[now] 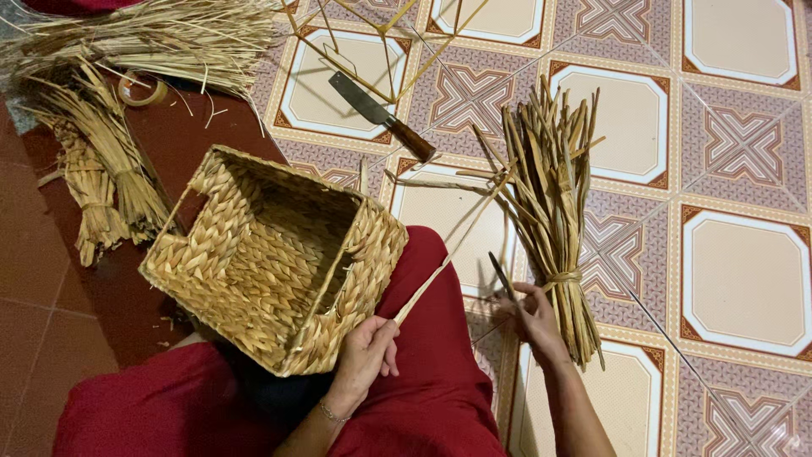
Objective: The person weaves a rectangular basket using dried palm leaves, threading and tucking strips through the existing weave. They trim excess material with scissors and adjust the basket's shape as they work.
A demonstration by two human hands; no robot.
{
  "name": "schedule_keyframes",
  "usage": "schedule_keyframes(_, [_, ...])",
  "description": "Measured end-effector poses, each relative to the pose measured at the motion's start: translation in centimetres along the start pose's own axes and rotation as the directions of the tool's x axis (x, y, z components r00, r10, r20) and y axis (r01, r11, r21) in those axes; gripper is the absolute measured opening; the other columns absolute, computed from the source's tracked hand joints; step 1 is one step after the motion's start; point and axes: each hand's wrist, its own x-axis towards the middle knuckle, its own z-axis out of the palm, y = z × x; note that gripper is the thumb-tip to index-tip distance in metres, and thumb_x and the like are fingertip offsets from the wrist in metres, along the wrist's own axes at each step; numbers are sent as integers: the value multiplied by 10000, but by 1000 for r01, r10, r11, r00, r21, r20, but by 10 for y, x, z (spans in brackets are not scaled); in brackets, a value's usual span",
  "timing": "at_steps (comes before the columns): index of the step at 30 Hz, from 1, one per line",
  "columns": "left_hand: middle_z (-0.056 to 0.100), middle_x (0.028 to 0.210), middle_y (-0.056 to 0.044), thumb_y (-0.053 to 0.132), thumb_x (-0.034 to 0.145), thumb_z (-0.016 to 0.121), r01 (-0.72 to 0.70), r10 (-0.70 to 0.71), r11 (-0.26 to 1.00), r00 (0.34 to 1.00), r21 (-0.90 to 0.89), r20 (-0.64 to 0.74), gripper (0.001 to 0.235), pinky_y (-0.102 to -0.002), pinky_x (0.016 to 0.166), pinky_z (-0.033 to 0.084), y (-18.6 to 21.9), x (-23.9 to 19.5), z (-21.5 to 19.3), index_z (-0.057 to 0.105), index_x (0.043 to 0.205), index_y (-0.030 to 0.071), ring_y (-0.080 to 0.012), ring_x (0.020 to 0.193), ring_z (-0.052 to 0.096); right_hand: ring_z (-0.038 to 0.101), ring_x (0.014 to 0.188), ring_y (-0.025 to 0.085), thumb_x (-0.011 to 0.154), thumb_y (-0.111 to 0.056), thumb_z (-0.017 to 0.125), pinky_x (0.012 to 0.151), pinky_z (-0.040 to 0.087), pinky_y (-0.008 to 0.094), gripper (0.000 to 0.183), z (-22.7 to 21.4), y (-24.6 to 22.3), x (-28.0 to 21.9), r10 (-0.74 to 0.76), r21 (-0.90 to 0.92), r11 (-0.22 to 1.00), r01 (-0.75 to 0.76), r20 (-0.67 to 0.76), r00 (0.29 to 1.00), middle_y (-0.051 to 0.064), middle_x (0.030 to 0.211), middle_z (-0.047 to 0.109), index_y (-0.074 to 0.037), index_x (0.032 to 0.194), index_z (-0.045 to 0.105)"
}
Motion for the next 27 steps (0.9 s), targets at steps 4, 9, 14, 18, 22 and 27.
schedule_keyframes(4, [588,554,-16,195,1006,599,-37,38,998,999,53,-14,201,-225,382,440,-8,3,2,671,916,31,-81,414,529,426,582,133,885,-614,574,514,365,286,809,3,-28,-15,-116,299,954,25,289,950,-14,718,493,-70,1477,483])
schedule_keyframes(9, [596,567,0,179,997,620,-47,49,996,998,70,-26,183,-222,383,458,-19,5,1,663,909,25,-67,426,532,446,683,118,857,-836,413,631,378,271,866,12,-51,-23,-194,181,974,136,358,913,-27,777,508,-57,1206,561])
schedule_keyframes(14, [596,564,-1,174,989,638,-61,65,992,997,107,-32,170,-219,379,450,-26,8,1,653,913,23,-66,426,533,426,625,142,872,-820,438,606,349,303,749,14,-64,-5,-151,47,989,143,319,936,-8,709,482,-84,840,570])
schedule_keyframes(18, [596,565,-5,178,989,636,-53,57,990,998,133,-21,172,-220,382,468,-28,9,2,651,918,22,-63,433,540,496,630,141,791,-812,497,607,385,313,701,10,-68,7,6,-77,997,14,251,968,-1,691,546,-119,831,596])
schedule_keyframes(22, [601,576,-5,175,988,633,-82,85,989,996,120,-12,171,-221,388,482,-27,9,0,652,922,19,-61,444,546,447,596,128,786,-831,518,585,322,301,703,3,-67,16,-48,-119,989,83,271,961,-19,645,508,-134,806,606])
schedule_keyframes(27, [608,579,-6,183,990,629,-86,90,985,996,150,-18,175,-220,390,484,-30,9,1,651,919,25,-62,445,558,372,526,124,832,-785,530,516,266,320,659,0,-60,19,-19,-62,997,36,253,967,-35,589,434,-130,765,557])
